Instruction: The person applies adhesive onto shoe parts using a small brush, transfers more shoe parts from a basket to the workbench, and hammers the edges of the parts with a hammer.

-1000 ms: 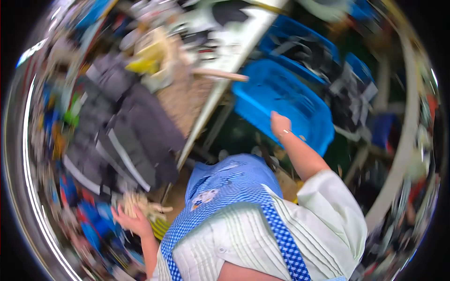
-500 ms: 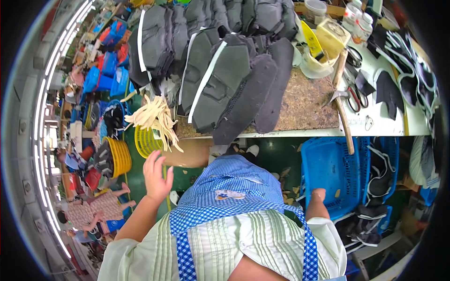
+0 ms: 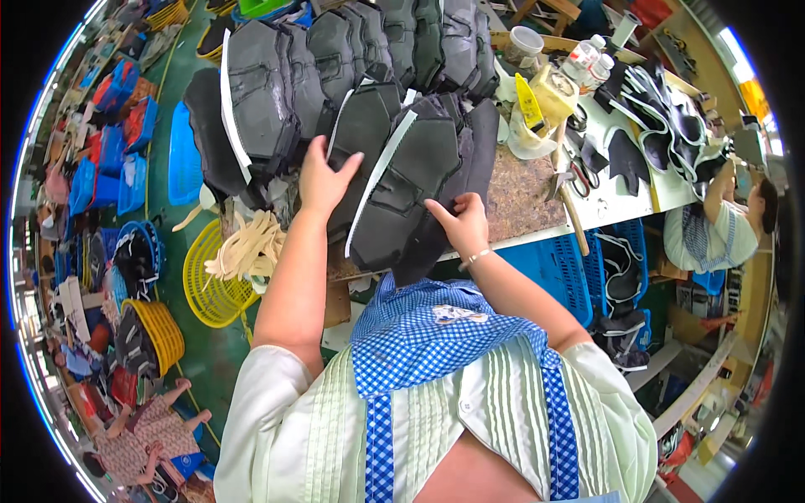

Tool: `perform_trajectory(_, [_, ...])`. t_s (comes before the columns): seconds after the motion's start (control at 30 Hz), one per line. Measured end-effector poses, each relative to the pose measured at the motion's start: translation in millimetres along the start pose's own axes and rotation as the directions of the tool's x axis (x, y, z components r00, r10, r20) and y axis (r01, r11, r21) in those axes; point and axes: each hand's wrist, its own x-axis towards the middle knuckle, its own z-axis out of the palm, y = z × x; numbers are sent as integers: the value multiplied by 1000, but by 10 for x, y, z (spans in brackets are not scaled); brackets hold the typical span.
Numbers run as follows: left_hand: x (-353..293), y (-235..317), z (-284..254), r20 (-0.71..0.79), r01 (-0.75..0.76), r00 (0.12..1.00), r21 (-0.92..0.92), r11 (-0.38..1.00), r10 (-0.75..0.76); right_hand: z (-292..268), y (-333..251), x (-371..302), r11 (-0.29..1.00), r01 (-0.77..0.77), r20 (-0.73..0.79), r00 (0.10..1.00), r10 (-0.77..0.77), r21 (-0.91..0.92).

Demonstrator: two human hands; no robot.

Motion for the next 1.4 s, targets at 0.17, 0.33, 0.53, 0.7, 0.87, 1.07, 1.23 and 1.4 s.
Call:
perform_trajectory(0.17, [159, 288, -115, 447, 140, 892, -119, 983, -73, 69, 106, 46, 1000, -18, -19, 1000, 18, -13])
perform_trajectory(0.33, [-179, 450, 51, 796, 703, 603, -500, 506, -52, -131, -273, -15, 433, -560, 498, 828, 259, 706])
perform_trajectory(0.53, [-477, 444, -307, 812, 813, 580, -573, 103, -60, -337, -423, -40, 688, -472, 506, 845, 174, 551])
perform_trajectory(0.7, [-517, 852, 166, 749, 807, 583, -579, -117, 313, -661, 95, 156, 522, -371, 486, 868, -98, 768])
perform_trajectory(0.87, [-704, 743, -277, 506, 539, 841, -814, -216, 192, -888, -468, 110, 663, -219, 475, 849, -231, 715])
perform_trajectory(1.07, [-982, 441, -1257, 202, 173, 927, -978, -116, -316, -1035, -830, 700, 502, -169, 319, 919, -230, 848])
perform_trajectory(1.23, [-1310, 306, -1938, -174, -34, 717, -976, 216, -675, -1360, -950, 1175, 618, 469, -272, 879, -391, 631])
perform_trajectory(1.4, [-1340, 375, -1660, -3, 38, 858, -997, 70, -514, -868, -1508, 550, 876, 475, -57, 875, -480, -79])
